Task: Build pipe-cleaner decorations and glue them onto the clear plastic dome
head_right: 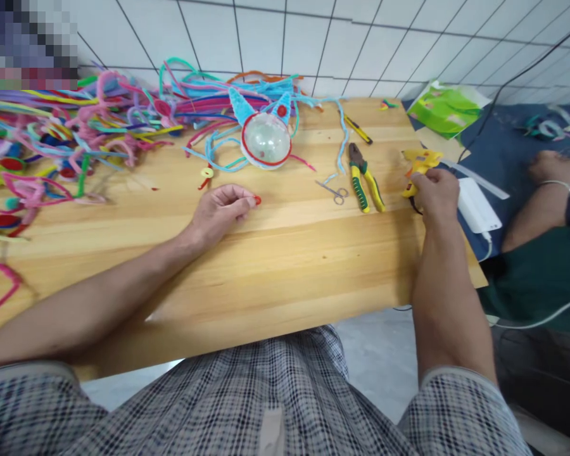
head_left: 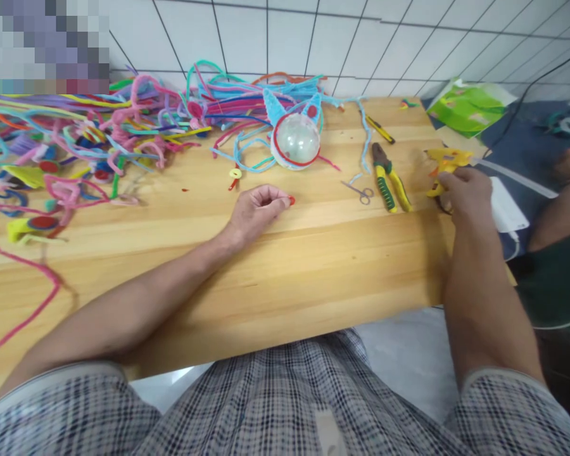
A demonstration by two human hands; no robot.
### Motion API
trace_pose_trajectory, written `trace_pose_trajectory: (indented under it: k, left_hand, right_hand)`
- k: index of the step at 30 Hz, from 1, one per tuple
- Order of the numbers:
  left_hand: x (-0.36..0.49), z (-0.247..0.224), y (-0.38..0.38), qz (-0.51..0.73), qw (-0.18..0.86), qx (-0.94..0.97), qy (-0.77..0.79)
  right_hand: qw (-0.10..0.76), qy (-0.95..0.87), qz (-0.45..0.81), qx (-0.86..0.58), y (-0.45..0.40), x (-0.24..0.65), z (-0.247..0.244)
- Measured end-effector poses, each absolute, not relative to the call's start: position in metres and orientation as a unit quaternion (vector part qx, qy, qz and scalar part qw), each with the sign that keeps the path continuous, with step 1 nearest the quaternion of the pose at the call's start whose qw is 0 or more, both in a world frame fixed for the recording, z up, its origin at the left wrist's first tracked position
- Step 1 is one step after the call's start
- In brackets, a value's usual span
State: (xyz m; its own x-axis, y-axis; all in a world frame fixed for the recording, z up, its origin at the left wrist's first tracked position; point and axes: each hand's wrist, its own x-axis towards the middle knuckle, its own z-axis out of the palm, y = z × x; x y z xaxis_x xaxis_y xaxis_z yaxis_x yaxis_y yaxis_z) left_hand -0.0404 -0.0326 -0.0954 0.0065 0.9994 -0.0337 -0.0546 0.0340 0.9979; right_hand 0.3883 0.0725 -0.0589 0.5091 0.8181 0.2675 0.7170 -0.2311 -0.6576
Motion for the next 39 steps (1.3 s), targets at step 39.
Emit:
trace_pose_trajectory:
  k: [39]
  left_hand:
    - [-0.043, -0.079, -0.039, 0.426, 0.571, 0.529, 0.462]
  right_hand:
    - [0.251, -0.755, 0.329, -0.509, -0.059, 0.234, -0.052]
